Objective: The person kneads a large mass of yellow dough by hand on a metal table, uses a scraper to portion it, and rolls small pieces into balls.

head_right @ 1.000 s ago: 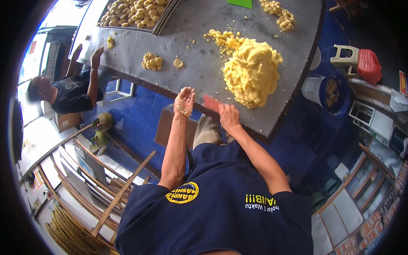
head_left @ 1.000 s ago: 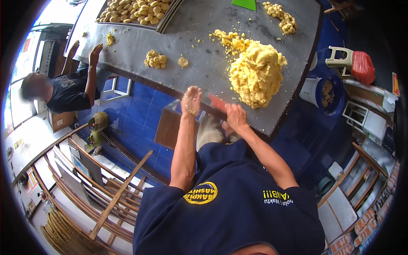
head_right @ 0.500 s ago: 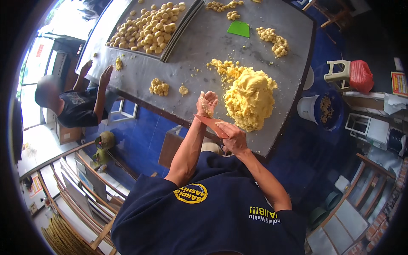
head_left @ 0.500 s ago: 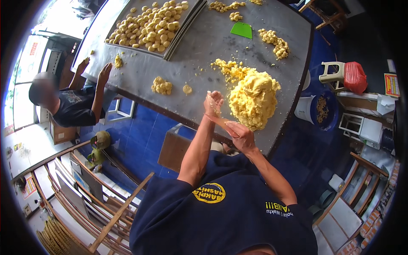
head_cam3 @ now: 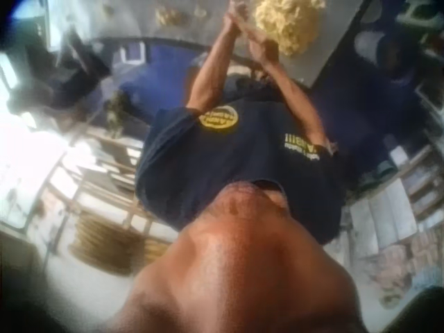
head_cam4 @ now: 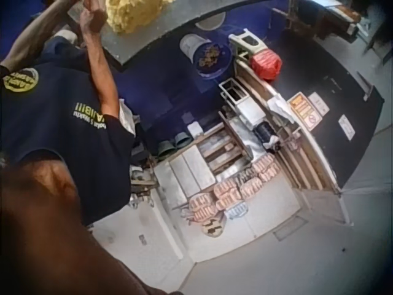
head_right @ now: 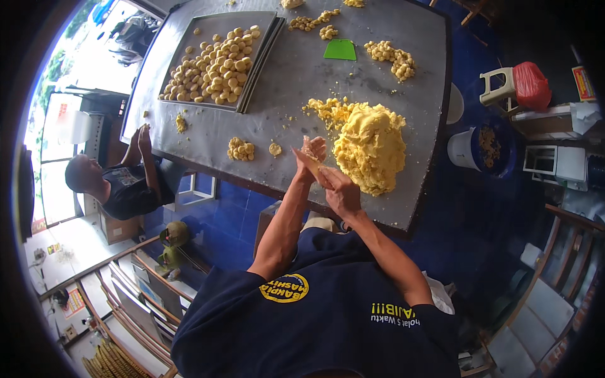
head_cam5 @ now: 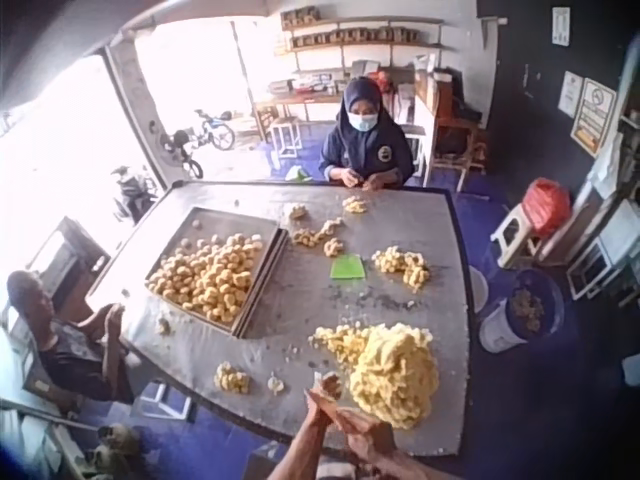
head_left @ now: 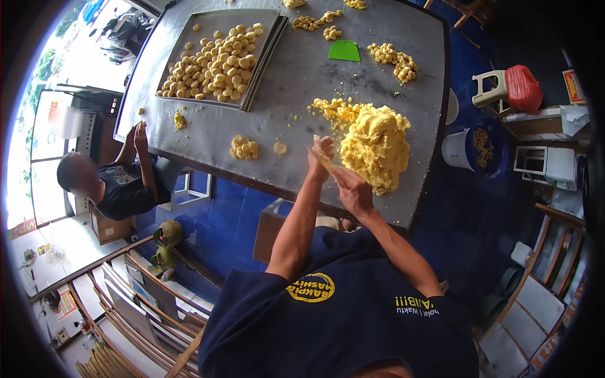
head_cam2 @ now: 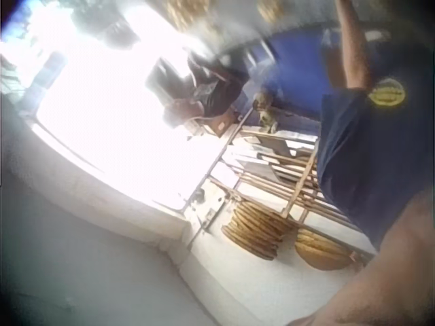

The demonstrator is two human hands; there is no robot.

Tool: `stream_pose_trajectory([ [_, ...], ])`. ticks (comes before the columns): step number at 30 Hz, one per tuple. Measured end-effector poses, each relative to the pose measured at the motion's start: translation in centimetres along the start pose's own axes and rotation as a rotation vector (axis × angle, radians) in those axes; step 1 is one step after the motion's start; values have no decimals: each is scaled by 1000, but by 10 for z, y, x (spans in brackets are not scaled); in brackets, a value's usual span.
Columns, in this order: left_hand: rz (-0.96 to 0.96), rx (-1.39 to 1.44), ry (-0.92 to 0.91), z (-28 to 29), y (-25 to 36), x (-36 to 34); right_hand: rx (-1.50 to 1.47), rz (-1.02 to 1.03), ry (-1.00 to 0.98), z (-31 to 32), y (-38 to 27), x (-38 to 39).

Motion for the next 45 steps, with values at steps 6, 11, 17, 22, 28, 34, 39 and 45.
stream_pose_trajectory([
  [6,-44,-160,-55,-1,-1,14,102,-208,-41,0,19,-22],
  [11,169,240,-20,7,14,8,-30,-149,-144,19,-23,4],
  [17,191,304,-87,0,22,10,107,74,-2,2,-21,16],
  [22,157,371,-312,-16,18,25,163,-295,-97,-8,25,-19],
  [28,64,401,-103,-1,40,21,42,-83,-51,19,-12,2],
  [34,63,283,-179,-16,42,26,72,126,17,18,-28,6],
  [39,198,457,-305,-46,21,43,175,28,45,6,15,-30],
  [45,211,859,-158,-21,42,27,174,-199,-33,36,23,-31],
])
Point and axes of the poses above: each hand's wrist, its own x-axis away from the middle knuckle, its own z-axis out of the back of the hand, y = z × x, the point moved 5 cm from there along -x, towards the middle knuckle, and after that the axes turned 9 degrees about y, right-handed, at the moved point
